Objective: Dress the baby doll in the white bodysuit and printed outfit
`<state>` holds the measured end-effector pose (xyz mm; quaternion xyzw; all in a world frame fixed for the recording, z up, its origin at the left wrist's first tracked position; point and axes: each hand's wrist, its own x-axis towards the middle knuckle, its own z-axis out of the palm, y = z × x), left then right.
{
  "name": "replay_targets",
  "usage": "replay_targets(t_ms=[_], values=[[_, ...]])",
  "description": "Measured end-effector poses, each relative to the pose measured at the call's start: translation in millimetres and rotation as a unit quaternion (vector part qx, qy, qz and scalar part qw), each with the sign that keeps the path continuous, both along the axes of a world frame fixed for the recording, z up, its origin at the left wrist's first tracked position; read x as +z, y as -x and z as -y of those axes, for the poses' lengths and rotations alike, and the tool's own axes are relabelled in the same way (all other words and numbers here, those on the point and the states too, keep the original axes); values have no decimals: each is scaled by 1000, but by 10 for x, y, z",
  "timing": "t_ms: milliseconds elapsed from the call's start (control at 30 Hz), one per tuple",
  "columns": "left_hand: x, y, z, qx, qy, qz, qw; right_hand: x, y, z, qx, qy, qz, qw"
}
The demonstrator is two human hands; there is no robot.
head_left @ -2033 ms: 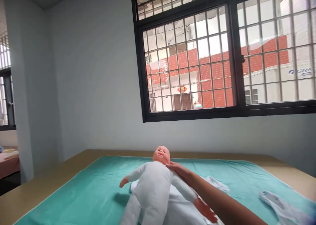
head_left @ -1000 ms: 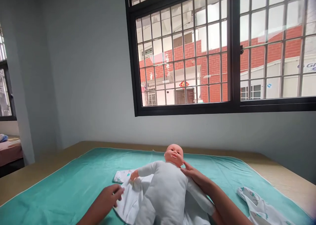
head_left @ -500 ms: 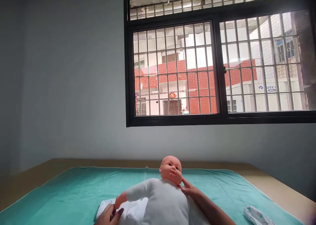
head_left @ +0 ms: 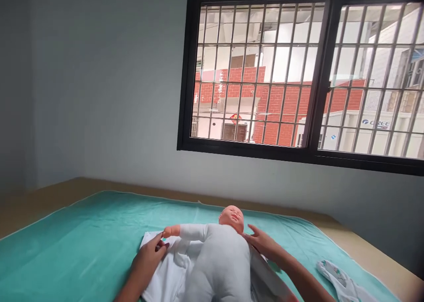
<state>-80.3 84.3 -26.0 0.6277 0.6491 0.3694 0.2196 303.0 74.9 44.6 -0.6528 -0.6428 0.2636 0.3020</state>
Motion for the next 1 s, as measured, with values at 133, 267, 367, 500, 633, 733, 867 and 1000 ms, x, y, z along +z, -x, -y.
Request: replay_targets(t_ms=[133,267,367,500,633,733,867,1000], values=[[7,-1,1,5,4,6,1000,499,456,243,-9,-134,200,971],[-78,42,-48,1,-14,6,1000,713,1291,341,149,-150,199,957],[-113,47,-65,1,-18,-6,1000,673,1785,228,232,-99,240,937],[-78,6,-23,-10,-57,-29,998,506,2007,43,265,-63,268,924],[-57,-28,1,-14,-140,-52,989,365,1912,-94,269,-50,275,922],[-70,-37,9,-14,-179,-65,982,317,1814,-175,255,-68,271,926],[-37,-49,48,-7,-171,-89,981,354,1710,-216,259,-104,273,921],[-3,-67,50,-8,-87,-91,992,473,1641,-171,276,-102,262,919]])
